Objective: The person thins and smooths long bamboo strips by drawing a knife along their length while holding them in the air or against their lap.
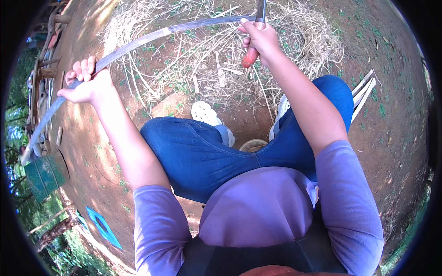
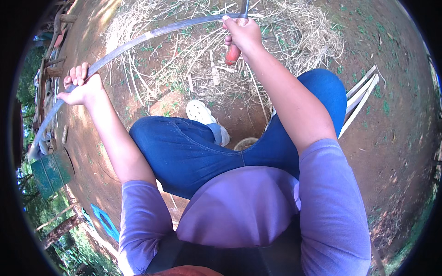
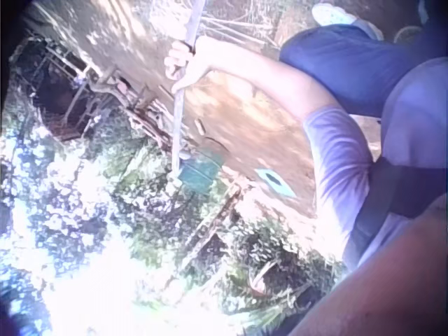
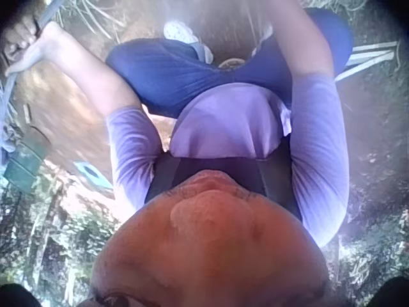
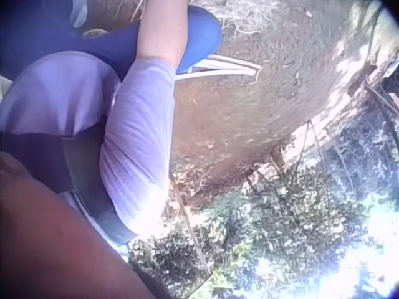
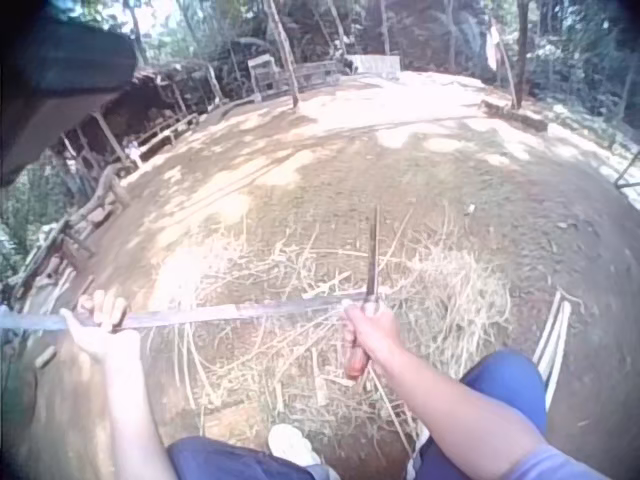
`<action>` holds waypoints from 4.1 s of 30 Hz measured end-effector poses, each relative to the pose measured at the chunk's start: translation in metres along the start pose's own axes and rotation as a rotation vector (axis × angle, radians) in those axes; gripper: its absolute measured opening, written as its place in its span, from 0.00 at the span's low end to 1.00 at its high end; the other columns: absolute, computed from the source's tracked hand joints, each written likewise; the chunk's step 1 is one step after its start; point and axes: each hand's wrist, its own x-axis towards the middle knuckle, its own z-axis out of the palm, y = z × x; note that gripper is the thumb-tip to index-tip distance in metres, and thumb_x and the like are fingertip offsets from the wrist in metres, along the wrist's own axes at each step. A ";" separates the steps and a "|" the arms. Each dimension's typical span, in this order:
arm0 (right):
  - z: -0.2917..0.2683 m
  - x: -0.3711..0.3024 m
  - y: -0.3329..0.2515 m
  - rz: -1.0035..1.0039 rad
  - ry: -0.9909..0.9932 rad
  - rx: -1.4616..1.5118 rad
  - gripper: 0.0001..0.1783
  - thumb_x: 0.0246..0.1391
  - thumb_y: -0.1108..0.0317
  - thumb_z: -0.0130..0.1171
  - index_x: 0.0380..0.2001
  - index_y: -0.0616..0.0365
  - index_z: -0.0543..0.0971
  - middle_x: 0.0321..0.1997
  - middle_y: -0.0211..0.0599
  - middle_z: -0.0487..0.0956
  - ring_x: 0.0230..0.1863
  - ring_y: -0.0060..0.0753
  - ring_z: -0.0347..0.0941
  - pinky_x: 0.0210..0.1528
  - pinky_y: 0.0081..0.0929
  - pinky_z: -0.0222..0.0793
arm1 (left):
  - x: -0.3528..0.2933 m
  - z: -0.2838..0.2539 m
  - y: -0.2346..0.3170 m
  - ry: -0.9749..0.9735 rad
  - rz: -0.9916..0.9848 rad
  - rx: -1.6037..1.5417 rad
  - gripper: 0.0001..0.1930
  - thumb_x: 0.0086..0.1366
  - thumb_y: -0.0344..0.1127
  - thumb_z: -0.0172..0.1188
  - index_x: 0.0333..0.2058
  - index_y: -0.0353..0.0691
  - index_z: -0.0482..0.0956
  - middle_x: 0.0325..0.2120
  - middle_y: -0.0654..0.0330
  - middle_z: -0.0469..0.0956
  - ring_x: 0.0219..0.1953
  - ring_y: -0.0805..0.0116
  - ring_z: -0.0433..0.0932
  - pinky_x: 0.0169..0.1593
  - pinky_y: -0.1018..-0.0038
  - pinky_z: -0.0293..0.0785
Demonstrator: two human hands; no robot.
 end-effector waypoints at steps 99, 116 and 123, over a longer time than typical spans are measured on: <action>-0.174 0.079 -0.068 -0.163 0.384 -0.928 0.17 0.50 0.55 0.63 0.33 0.60 0.84 0.23 0.40 0.82 0.24 0.34 0.80 0.32 0.34 0.74 | -0.114 0.082 -0.119 -1.081 -0.243 1.677 0.14 0.75 0.41 0.51 0.37 0.35 0.76 0.24 0.43 0.78 0.30 0.40 0.78 0.38 0.53 0.72; -0.044 0.001 -0.078 -0.396 -0.132 -1.226 0.13 0.50 0.58 0.64 0.32 0.56 0.85 0.25 0.37 0.83 0.27 0.37 0.81 0.35 0.38 0.78 | -0.087 0.077 -0.152 -0.849 -0.202 1.551 0.16 0.74 0.42 0.49 0.39 0.34 0.79 0.32 0.46 0.80 0.36 0.50 0.80 0.45 0.58 0.73; -0.047 0.017 -0.069 -0.516 -0.122 -1.294 0.14 0.48 0.55 0.64 0.30 0.53 0.86 0.24 0.41 0.84 0.28 0.43 0.82 0.37 0.40 0.77 | -0.087 0.079 -0.166 -0.879 -0.366 1.552 0.20 0.73 0.47 0.51 0.38 0.35 0.82 0.32 0.49 0.83 0.36 0.55 0.80 0.45 0.60 0.74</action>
